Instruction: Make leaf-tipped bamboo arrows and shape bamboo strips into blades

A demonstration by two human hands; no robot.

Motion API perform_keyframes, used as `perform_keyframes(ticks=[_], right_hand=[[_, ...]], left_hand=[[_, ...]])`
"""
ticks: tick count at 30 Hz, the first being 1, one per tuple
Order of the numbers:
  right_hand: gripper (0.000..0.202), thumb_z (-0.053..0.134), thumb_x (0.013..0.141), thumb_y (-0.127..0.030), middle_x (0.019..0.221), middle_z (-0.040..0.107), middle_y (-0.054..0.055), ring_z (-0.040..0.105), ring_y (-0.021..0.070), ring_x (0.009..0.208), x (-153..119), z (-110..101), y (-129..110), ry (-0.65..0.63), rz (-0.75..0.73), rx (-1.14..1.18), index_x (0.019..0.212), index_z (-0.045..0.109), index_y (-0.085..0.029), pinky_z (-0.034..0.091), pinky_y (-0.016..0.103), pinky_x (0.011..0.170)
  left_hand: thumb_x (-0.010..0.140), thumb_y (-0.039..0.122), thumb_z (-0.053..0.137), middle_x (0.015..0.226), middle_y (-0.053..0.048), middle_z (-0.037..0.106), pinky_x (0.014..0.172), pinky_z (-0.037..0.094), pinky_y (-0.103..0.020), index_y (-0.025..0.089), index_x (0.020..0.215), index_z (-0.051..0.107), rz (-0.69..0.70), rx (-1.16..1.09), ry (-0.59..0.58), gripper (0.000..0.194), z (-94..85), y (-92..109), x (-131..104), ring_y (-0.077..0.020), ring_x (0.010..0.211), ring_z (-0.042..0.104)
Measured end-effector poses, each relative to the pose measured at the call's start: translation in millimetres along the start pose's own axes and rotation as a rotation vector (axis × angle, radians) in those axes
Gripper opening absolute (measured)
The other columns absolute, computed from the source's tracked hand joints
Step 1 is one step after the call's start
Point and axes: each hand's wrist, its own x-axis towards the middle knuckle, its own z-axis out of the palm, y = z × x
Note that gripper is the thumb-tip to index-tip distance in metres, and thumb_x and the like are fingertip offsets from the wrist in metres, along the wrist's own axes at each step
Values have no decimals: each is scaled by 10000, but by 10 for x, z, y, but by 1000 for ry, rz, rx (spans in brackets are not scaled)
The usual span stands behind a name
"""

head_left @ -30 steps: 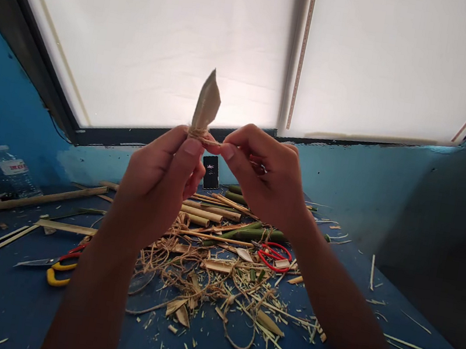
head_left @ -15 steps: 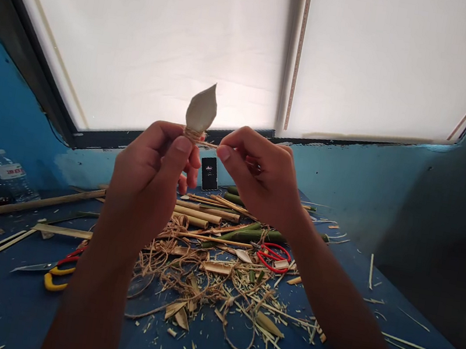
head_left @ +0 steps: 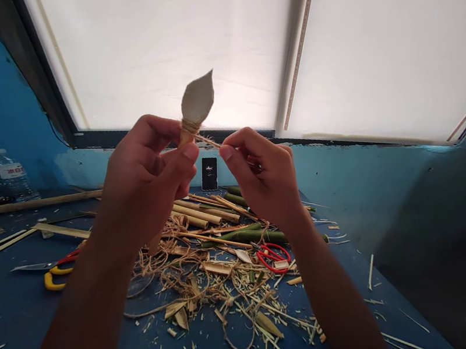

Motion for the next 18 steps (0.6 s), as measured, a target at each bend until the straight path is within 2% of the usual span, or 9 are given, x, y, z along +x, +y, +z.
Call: perform_keyframes(ticks=[3,10,18], right_hand=[[241,551,1015,-356,603,402,-70,293,73,545,3,8,24,8,6,7,849,596,-188,284,244,536],[245,540,1017,-348,603,387,-70,293,75,545,6,7,49,36,-2,-24,838,600,-193,279,244,532],[239,530,1018,-342,595,401,-74,291,73,546,2,-10,39,-17,-35,-21,850,601,-187,289,246,543]], left_hand=[[874,368,747,700,19,596,404,362,-249,242,909,650,-34,58,9,163,19,38,-6,-89,512,490],[937,437,644,704,4,569,437,320,-276,271,942,724,-15,188,-36,183,4,112,-2,-104,531,479],[910,421,680,625,12,515,441,264,-298,266,862,697,13,181,73,163,42,72,-7,-114,530,403]])
